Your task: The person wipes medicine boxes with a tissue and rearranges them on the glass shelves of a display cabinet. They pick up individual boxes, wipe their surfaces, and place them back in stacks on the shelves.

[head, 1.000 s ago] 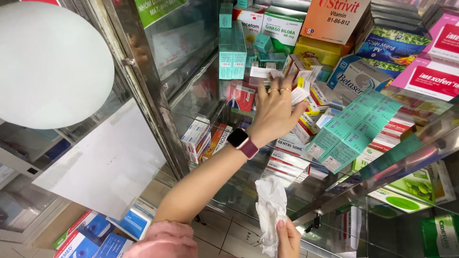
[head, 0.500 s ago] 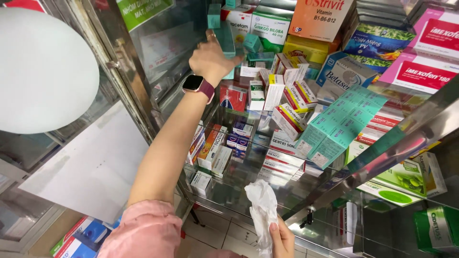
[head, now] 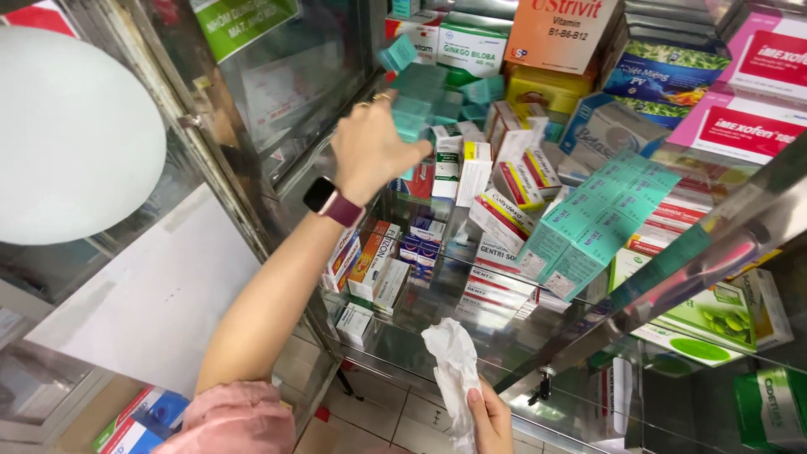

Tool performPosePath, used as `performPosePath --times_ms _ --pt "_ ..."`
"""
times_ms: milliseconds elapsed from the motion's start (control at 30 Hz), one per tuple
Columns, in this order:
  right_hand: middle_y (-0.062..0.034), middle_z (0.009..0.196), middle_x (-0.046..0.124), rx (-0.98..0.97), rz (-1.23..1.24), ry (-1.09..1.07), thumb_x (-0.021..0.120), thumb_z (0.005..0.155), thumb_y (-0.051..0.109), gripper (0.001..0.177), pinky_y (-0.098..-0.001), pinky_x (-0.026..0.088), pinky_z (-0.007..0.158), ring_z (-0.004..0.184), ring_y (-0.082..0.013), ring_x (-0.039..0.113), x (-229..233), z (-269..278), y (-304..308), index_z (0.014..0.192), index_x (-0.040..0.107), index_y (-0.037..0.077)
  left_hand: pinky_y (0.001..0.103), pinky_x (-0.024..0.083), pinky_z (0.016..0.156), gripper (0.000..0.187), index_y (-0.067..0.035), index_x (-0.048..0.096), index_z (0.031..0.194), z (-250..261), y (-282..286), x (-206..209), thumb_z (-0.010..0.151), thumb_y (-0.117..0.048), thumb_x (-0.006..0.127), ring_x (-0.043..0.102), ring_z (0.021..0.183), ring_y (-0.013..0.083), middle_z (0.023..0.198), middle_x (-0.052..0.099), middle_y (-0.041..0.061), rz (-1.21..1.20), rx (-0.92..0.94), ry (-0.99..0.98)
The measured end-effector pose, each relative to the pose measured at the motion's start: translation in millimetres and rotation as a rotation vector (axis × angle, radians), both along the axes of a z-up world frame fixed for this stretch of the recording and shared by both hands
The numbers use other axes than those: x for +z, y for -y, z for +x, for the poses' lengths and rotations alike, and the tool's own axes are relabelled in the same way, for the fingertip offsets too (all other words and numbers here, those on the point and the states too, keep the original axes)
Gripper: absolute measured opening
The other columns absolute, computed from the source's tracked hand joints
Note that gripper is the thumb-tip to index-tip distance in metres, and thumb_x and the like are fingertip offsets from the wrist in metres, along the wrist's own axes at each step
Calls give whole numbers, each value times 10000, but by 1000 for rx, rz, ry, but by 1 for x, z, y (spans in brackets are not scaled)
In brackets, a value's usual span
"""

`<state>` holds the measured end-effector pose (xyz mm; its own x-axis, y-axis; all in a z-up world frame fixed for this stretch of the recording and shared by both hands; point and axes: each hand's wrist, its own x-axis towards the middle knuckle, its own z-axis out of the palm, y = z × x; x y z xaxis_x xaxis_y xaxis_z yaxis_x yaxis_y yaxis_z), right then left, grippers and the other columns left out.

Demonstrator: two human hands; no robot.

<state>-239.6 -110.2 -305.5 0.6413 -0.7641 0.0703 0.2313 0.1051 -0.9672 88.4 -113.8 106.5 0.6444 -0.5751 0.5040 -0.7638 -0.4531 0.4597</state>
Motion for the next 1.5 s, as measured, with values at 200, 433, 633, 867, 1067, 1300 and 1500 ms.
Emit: performPosePath --times_ms 200,433,633,867,1067,1300,1500 --pt "-190 1347 701 47 33 -18 554 1007 188 455 -337 425 1065 1226 -227 635 -4 9 -4 1367 622 -81 486 589 823 837 -35 609 1347 -25 10 -7 654 -439 848 727 951 399 1089 721 239 -38 -80 92" --pt "-159 1403 667 85 -21 -27 547 1004 190 449 -328 412 1073 1271 -213 610 5 15 -10 1351 623 -86 477 594 815 886 -73 604 1371 -4 21 -13 647 -531 827 723 991 401 1148 712 240 -41 -201 56" --pt "-171 1367 694 114 12 -79 558 1002 220 481 -330 426 1060 1242 -215 628 3 9 -8 1390 601 -61 476 552 903 1138 -30 530 1386 36 15 28 676 -918 573 676 1106 390 1209 667 244 168 -37 -69" --pt "-189 1383 684 95 20 -34 554 1005 202 485 -346 388 1103 1298 -241 607 -32 6 6 1400 588 -77 508 566 872 636 -155 623 1300 113 73 12 845 -591 705 681 1102 376 1203 692 164 66 109 150" --pt "-186 1387 682 71 40 -43 546 1002 184 480 -361 376 1118 1313 -253 601 -33 0 12 1405 576 -75 477 594 790 501 -153 680 1162 137 115 -17 770 -429 825 699 1045 360 1164 707 133 177 164 190" --pt "-207 1359 706 46 36 -51 555 1000 192 477 -372 389 1117 1303 -270 619 -38 2 10 1391 605 -76 470 596 664 340 -113 684 1025 65 94 36 826 -334 849 736 810 364 872 738 142 -316 38 393" --pt "-189 1374 698 124 139 -90 544 996 175 448 -363 403 1104 1304 -256 622 -25 13 -2 1370 621 -59 457 583 667 383 -180 681 1111 -15 120 39 778 -326 803 747 782 308 887 757 81 -379 -253 405"
